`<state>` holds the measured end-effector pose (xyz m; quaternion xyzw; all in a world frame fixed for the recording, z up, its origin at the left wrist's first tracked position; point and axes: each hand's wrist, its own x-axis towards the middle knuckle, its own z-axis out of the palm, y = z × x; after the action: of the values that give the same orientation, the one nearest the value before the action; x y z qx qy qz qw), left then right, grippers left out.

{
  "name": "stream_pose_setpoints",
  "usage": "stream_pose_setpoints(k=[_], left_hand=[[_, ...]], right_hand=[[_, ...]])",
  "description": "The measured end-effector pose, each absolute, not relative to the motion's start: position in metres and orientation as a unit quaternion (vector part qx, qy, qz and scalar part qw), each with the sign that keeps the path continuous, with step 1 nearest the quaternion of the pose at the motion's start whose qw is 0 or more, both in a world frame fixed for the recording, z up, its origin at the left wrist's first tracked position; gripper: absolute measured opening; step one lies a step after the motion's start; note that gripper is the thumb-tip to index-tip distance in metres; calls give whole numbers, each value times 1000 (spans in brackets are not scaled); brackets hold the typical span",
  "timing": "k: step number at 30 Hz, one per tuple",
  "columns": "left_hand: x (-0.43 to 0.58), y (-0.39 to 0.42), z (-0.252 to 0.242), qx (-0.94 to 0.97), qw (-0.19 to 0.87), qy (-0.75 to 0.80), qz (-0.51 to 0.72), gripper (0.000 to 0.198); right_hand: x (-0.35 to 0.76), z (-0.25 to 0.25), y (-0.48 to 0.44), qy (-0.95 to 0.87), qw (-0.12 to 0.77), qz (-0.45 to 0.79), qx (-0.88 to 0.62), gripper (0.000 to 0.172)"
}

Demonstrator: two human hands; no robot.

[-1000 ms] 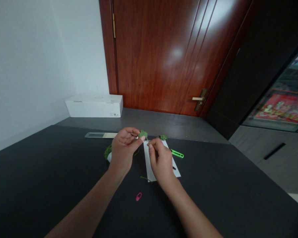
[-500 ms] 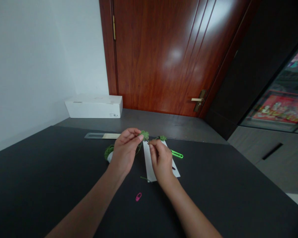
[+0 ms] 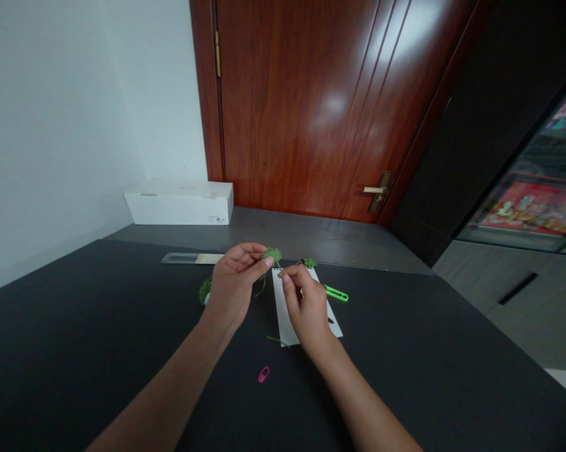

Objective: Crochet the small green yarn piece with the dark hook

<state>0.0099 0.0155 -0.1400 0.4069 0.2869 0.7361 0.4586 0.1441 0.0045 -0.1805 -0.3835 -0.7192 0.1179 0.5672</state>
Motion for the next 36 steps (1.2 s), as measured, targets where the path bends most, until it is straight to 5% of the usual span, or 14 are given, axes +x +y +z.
stream_pose_setpoints(k=[12, 19, 21, 25, 27, 33, 36], left_hand=[[8, 14, -144, 453, 392, 312, 737, 24], [10, 11, -142, 458, 400, 317, 728, 23], [10, 12, -143, 457, 403, 315, 728, 23], [9, 14, -143, 457, 405, 316, 726, 23], [7, 14, -143, 460, 410, 316, 721, 22], [6, 13, -143, 470, 419, 317, 709, 22], [6, 13, -143, 477, 423, 315, 703, 22]], right_hand=[[139, -178, 1, -686, 572, 257, -369, 18], [151, -176, 3, -759, 510, -46, -401, 21], [149, -177, 5, -746, 530, 6, -403, 20], [144, -179, 10, -697, 559, 299, -336, 22], [145, -178, 12, -695, 554, 327, -322, 23], [160, -173, 10, -777, 487, -68, -394, 24], [164, -172, 11, -784, 476, -148, -370, 28]])
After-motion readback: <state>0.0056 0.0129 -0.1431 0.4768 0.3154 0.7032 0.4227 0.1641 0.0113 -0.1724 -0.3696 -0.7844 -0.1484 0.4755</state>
